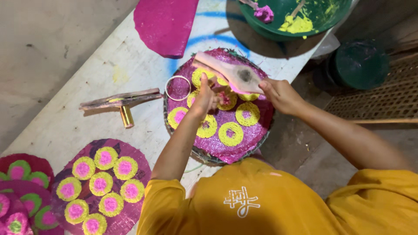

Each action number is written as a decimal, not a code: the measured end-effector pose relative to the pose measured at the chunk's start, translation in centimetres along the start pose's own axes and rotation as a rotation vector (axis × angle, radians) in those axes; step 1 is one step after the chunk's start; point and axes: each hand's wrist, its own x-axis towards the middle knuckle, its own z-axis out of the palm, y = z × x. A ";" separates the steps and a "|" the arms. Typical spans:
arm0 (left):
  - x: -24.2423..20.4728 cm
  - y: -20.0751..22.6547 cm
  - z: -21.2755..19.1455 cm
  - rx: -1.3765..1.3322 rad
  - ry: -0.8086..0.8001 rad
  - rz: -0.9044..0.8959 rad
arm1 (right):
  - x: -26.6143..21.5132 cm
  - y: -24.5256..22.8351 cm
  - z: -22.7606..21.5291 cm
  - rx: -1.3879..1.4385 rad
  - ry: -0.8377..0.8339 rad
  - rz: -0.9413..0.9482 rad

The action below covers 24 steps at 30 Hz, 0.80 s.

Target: The person applies yellow and pink paste onto circular craft items using a wooden tool and a handled applicator.

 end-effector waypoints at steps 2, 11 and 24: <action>-0.5 -0.2 0.5 -0.021 -0.038 -0.034 | 0.0 0.7 0.6 0.051 0.061 -0.022; -3.3 1.5 0.4 1.475 0.179 0.365 | -1.7 1.3 -1.6 -0.004 0.221 -0.054; -17.2 6.4 13.6 0.737 -0.870 0.598 | -7.0 -12.3 -11.8 -0.473 -0.226 -1.135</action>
